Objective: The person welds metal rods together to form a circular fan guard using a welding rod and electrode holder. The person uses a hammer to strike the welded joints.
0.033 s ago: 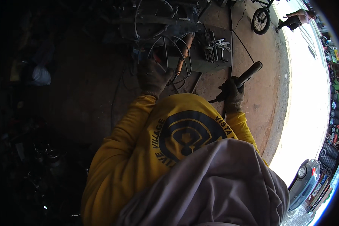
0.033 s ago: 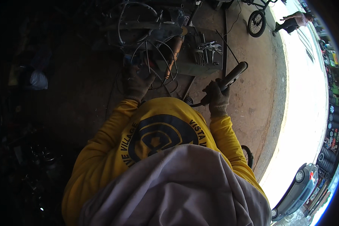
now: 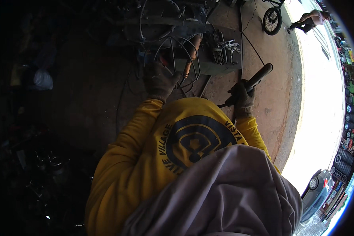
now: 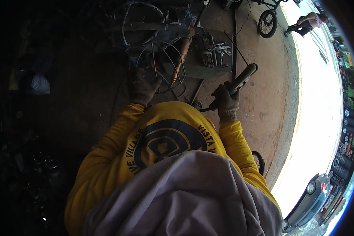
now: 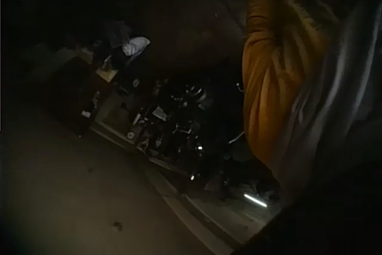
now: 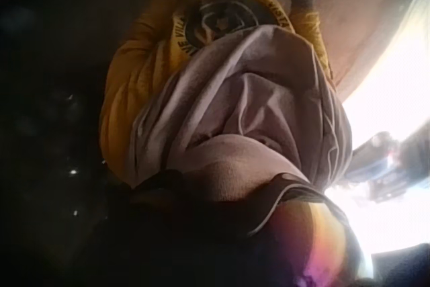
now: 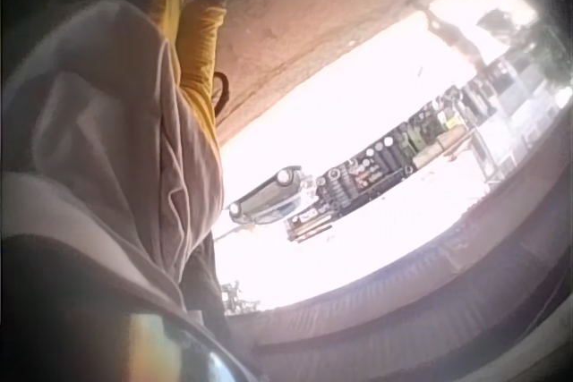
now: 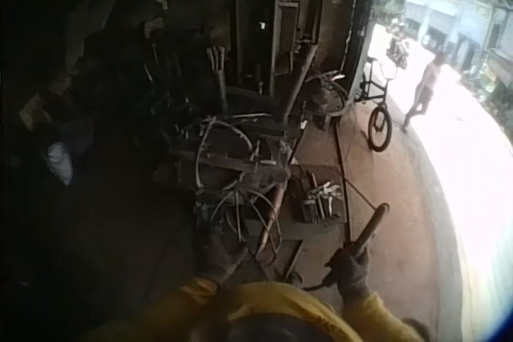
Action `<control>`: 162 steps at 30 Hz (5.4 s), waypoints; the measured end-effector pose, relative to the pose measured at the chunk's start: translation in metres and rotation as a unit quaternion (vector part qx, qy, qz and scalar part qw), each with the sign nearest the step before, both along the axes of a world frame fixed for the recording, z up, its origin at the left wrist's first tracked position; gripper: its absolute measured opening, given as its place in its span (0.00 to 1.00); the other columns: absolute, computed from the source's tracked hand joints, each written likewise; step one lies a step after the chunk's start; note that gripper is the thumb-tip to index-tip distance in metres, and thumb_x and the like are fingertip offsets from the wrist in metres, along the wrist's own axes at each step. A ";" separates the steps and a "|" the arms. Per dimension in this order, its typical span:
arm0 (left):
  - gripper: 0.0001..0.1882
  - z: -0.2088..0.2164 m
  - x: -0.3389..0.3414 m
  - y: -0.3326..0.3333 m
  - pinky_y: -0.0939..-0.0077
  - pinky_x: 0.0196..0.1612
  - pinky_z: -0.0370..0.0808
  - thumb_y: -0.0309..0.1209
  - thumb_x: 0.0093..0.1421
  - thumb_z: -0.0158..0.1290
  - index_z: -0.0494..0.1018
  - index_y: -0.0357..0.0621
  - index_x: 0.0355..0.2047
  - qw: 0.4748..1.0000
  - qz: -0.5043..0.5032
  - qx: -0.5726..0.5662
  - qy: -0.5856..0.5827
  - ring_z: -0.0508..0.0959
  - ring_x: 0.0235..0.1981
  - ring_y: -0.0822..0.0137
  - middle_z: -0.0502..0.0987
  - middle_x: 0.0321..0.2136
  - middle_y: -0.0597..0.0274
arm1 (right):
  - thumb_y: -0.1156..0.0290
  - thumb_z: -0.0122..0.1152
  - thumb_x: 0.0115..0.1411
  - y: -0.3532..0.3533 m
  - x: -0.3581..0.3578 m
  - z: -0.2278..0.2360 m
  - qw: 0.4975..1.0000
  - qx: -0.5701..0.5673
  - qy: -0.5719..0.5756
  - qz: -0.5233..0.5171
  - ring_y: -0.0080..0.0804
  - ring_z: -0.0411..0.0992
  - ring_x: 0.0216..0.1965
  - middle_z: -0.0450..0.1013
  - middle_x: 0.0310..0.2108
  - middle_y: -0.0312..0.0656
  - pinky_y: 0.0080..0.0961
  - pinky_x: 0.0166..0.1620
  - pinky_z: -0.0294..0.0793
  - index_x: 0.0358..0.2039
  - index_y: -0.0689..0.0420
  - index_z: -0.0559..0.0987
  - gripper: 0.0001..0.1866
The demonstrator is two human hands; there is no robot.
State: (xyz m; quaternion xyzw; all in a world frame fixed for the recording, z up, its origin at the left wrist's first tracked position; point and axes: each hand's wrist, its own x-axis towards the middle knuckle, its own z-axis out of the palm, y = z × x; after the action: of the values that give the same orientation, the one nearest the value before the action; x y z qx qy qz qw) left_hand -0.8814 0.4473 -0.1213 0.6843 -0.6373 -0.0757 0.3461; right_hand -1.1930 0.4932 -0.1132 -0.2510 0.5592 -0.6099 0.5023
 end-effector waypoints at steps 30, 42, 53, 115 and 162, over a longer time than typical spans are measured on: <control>0.29 -0.080 0.029 -0.016 0.53 0.47 0.78 0.46 0.45 0.71 0.71 0.49 0.42 0.988 -0.086 -0.115 -0.051 0.72 0.52 0.47 0.67 0.53 0.50 | 0.67 0.66 0.57 0.012 0.033 0.017 0.938 0.046 0.254 0.230 0.37 0.79 0.36 0.79 0.35 0.46 0.32 0.41 0.79 0.48 0.65 0.74 0.22; 0.29 -0.072 0.030 -0.018 0.52 0.44 0.77 0.49 0.48 0.67 0.68 0.55 0.46 0.980 -0.104 -0.146 -0.085 0.77 0.47 0.49 0.71 0.53 0.53 | 0.72 0.62 0.57 0.004 0.037 0.021 0.917 0.076 0.283 0.272 0.32 0.77 0.34 0.76 0.34 0.43 0.29 0.38 0.80 0.50 0.70 0.72 0.22; 0.26 -0.060 0.029 -0.016 0.64 0.43 0.78 0.55 0.54 0.62 0.73 0.49 0.41 0.980 -0.092 -0.124 -0.123 0.80 0.47 0.58 0.72 0.58 0.56 | 0.71 0.62 0.58 0.001 0.035 0.027 0.883 0.073 0.367 0.282 0.32 0.77 0.34 0.76 0.34 0.43 0.30 0.38 0.78 0.53 0.67 0.72 0.24; 0.31 -0.048 0.023 -0.002 0.51 0.52 0.76 0.53 0.50 0.65 0.72 0.44 0.46 0.993 -0.094 -0.024 -0.065 0.73 0.58 0.46 0.72 0.57 0.48 | 0.72 0.64 0.57 0.002 0.037 0.036 0.873 -0.004 0.403 0.276 0.30 0.75 0.36 0.75 0.38 0.42 0.29 0.40 0.77 0.54 0.64 0.72 0.24; 0.06 -0.009 0.016 -0.006 0.58 0.67 0.61 0.38 0.57 0.60 0.80 0.56 0.35 0.983 -0.169 -0.062 -0.018 0.80 0.37 0.67 0.79 0.30 0.68 | 0.75 0.66 0.56 0.000 0.052 0.041 0.871 0.006 0.383 0.309 0.26 0.76 0.31 0.75 0.31 0.38 0.26 0.36 0.77 0.49 0.61 0.74 0.20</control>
State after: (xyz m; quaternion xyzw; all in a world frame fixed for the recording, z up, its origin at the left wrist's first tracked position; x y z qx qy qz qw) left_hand -0.8657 0.4414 -0.1306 0.5450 -0.7535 -0.0807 0.3586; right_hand -1.1405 0.4936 -0.0721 -0.6218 0.6054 -0.2761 0.4132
